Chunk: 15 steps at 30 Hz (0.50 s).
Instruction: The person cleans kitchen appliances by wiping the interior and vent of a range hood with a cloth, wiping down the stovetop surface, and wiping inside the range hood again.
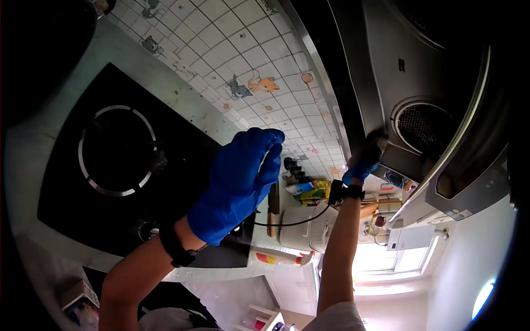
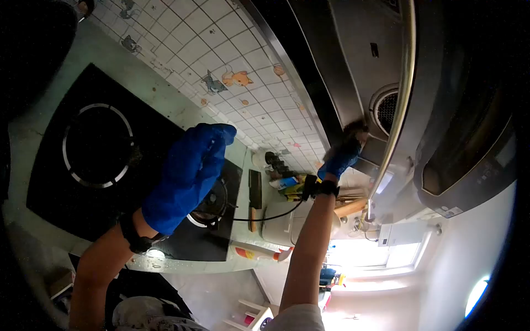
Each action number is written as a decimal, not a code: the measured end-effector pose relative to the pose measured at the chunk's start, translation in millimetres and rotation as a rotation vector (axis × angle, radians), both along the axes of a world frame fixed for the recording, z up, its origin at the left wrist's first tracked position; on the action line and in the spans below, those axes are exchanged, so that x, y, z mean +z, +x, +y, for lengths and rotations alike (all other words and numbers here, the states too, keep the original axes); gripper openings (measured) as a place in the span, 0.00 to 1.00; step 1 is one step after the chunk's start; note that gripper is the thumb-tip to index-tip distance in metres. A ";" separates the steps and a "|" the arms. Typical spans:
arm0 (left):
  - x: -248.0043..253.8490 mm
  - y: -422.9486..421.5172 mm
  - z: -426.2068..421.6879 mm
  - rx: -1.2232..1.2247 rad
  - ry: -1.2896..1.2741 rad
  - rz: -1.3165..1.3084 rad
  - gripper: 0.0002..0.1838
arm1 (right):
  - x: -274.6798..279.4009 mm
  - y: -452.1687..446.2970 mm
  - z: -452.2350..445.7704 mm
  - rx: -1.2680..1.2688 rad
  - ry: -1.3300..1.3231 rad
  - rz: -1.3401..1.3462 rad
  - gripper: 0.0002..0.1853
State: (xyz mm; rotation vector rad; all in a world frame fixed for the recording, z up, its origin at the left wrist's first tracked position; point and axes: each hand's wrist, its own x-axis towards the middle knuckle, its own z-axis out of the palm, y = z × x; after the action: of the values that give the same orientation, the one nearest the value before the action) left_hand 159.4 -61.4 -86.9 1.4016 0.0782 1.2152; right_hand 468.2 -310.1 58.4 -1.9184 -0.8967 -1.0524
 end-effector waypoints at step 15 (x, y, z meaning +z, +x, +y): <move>-1.6 0.2 -11.7 -0.029 -0.021 0.011 0.14 | -26.0 89.7 60.8 -0.560 -0.329 -0.129 0.16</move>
State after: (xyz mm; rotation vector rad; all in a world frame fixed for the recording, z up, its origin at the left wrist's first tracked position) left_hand 159.5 -73.1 -88.5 1.3873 0.0776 1.1797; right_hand 557.9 -249.3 32.4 -2.4861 -0.6377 -1.4307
